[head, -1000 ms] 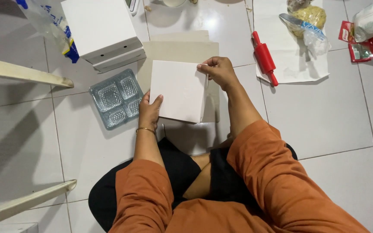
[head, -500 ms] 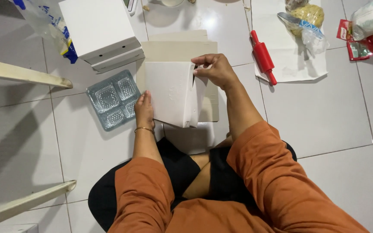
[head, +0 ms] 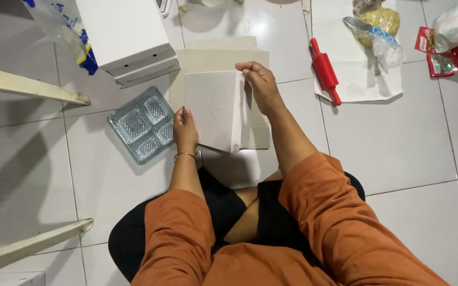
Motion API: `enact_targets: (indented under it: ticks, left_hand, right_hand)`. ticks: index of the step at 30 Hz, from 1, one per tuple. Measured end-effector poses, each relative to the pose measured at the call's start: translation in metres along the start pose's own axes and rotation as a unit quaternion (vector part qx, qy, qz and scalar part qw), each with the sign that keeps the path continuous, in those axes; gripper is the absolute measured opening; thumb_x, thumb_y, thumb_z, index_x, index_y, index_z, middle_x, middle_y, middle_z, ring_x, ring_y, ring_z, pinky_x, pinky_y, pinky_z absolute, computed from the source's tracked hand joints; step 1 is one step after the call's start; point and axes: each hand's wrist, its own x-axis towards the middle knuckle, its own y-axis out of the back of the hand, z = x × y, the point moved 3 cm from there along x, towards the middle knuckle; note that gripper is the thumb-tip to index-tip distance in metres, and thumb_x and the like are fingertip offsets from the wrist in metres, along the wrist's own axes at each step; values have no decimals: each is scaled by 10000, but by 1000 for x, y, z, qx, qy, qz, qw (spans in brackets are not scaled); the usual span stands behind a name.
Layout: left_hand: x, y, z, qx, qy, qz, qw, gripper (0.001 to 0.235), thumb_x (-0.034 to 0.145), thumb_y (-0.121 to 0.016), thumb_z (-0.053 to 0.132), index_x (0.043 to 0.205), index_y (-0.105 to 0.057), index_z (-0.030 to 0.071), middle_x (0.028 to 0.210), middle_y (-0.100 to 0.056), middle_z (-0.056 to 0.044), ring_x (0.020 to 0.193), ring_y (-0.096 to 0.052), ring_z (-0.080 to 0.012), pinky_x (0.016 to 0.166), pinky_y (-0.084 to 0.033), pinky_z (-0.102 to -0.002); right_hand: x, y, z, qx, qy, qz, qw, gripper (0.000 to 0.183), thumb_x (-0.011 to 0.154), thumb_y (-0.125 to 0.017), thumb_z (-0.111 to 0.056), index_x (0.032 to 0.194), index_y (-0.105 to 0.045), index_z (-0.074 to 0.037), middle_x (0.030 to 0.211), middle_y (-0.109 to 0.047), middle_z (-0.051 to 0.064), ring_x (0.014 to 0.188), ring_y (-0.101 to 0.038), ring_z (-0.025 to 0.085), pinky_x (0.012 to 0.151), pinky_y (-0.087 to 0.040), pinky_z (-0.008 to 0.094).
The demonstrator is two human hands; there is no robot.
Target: The person assembles a white cardboard box by folding its flaps and tucking them into place. They then place a clear plastic tray inside the box and close the lid. The person repeats the process with a second box, folding the cardboard and securing the flaps.
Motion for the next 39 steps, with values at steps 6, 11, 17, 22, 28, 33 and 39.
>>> enact_targets:
  ticks: [6, 11, 17, 22, 28, 33, 39]
  left_hand:
    - [1, -2, 15, 173, -169, 120, 963, 289, 1030, -612, 250, 1303, -653, 162, 1153, -661, -113, 1117, -677, -345, 967, -534, -459]
    - [-35, 3, 80, 39, -253, -48, 965, 850, 914, -631, 660, 1601, -322, 265, 1543, -242, -283, 1434, -191, -564, 1103, -192, -733]
    - [-40, 28, 113, -57, -204, -146, 966, 989, 863, -820, 491, 1657, -249, 346, 1689, 104, -293, 1507, 83, -607, 1195, -54, -741]
    - [-34, 40, 113, -140, -217, -133, 957, 771, 901, -775, 338, 1590, -437, 269, 1699, 22, -252, 1564, 3, -488, 1276, -98, -561]
    - [-36, 44, 122, -141, -209, -150, 956, 763, 952, -670, 262, 1641, -346, 308, 1713, 31, -243, 1569, -19, -484, 1282, -87, -572]
    - [-32, 45, 116, -163, -248, -166, 940, 578, 1022, -572, 247, 1578, -437, 169, 1680, -227, -204, 1585, -66, -391, 1286, -78, -518]
    - [-31, 39, 113, -235, -271, -154, 921, 571, 1089, -615, 272, 1594, -384, 138, 1687, -210, -205, 1583, -84, -365, 1301, -103, -499]
  right_hand:
    - [-13, -15, -38, -109, 78, -56, 989, 357, 922, -790, -229, 1195, -743, -4, 1243, -655, 223, 1183, -634, 275, 1028, -518, 404]
    - [-8, -26, -33, -124, 143, -73, 979, 361, 915, -837, -173, 1207, -734, 13, 1174, -668, 218, 1083, -673, 277, 975, -540, 385]
    - [-23, -56, -50, -141, 193, -111, 965, 320, 939, -796, -136, 1229, -734, -15, 1141, -673, 161, 1039, -685, 244, 944, -561, 357]
    - [-30, -69, -54, -154, 198, -130, 959, 373, 918, -735, -58, 1291, -714, -49, 1155, -601, 149, 1096, -643, 270, 976, -529, 393]
    - [-40, -82, -62, -158, 200, -151, 955, 509, 810, -845, -66, 1283, -661, -27, 1323, -537, 253, 1202, -606, 432, 1005, -512, 494]
    - [-39, -85, -52, -85, 137, -182, 970, 536, 781, -822, -29, 1281, -628, -38, 1249, -628, 223, 1172, -629, 442, 930, -559, 568]
    - [-51, -92, -87, -161, 255, -168, 938, 497, 772, -858, -41, 1236, -678, -21, 1216, -657, 182, 1298, -541, 441, 1071, -459, 573]
